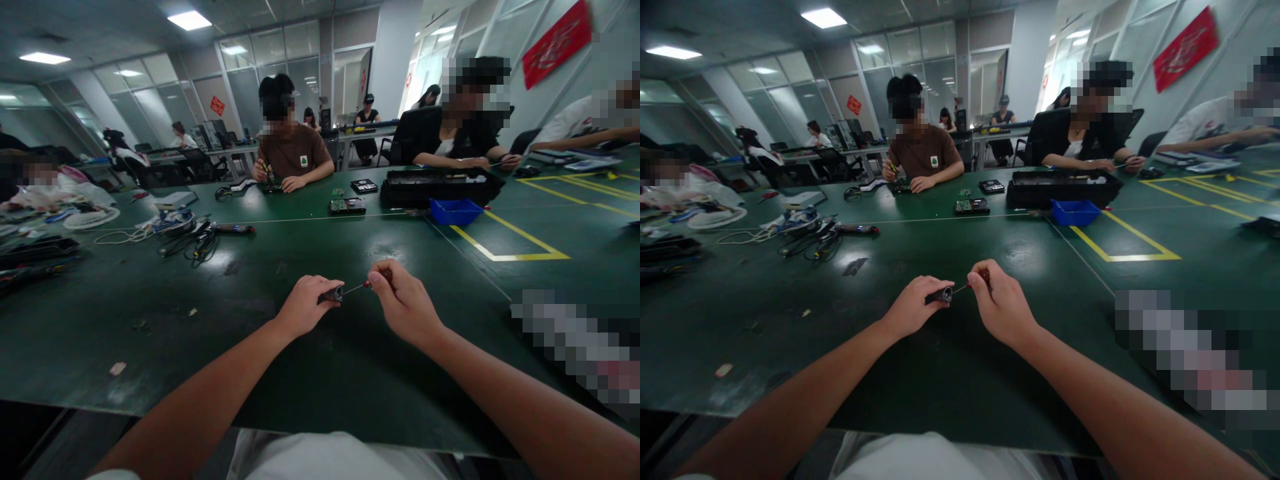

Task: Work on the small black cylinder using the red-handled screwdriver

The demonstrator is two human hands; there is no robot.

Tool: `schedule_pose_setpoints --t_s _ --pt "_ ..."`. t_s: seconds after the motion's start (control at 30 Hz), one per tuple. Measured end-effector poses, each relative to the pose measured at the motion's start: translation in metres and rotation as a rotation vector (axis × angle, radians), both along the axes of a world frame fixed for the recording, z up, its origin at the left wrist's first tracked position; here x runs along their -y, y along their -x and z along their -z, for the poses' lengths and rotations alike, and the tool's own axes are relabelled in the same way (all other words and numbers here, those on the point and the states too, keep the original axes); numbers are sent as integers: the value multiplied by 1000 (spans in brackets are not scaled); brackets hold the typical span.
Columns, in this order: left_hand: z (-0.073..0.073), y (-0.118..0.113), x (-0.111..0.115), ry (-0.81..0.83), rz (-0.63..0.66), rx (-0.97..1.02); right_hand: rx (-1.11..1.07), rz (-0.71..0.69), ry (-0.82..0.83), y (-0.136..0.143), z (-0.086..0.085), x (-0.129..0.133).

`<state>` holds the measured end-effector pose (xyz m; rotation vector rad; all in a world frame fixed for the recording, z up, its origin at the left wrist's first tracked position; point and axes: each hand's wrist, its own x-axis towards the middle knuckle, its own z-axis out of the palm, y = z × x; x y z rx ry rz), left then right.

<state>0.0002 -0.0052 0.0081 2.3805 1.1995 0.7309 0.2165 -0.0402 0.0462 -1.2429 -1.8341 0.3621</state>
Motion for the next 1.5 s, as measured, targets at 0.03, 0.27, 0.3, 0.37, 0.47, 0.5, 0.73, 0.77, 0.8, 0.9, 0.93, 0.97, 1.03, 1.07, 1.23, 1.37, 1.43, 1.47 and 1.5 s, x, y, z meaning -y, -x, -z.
schedule_pose_setpoints --t_s 0.03,0.27,0.3,0.37,0.47,0.5,0.73,0.77,0.8,0.9,0.93,0.97,1.03,1.07,1.23,1.37,1.43,1.47,1.5 --pt "0 0 0 0 3 -4 3 -3 9 0 0 0" --pt "0 1 -2 21 -19 -25 74 3 4 -1 0 -1" --pt "0 1 -2 22 -22 -19 81 7 1 0 1 -2" --pt "0 1 -3 26 -23 -6 89 24 -1 -1 1 -3" --pt "-2 2 -3 32 -40 43 93 54 -6 -1 1 -4" --pt "-3 2 -3 36 -52 70 93 59 -8 -1 1 -4" --pt "-10 4 -3 132 -159 286 81 69 -45 -1 -1 -3" --pt "-11 5 -3 163 -155 309 79 69 -47 -1 -1 -2" --pt "-11 5 -2 193 -149 326 78 69 -49 -1 -1 -2" --pt "-16 4 3 258 -152 307 75 69 -41 -1 -2 -2" --pt "-18 3 5 266 -158 268 73 69 -39 -1 -2 -2" --pt "-20 1 7 262 -162 213 72 68 -37 -1 -1 -2" --pt "-22 -3 11 230 -140 80 69 63 -34 -1 -1 -2" --pt "-22 -5 12 206 -116 14 68 60 -36 -1 -1 -2" --pt "-14 -10 14 107 -1 -224 77 56 -33 -2 -1 -1" --pt "-9 -12 14 73 9 -316 78 48 -26 0 -3 -1" --pt "-8 -14 14 71 -2 -335 79 36 -26 0 -3 -1" --pt "-7 -15 14 70 -11 -341 81 31 -26 0 -3 -2" --pt "-7 -16 14 69 -21 -346 82 29 -29 0 -2 -2"
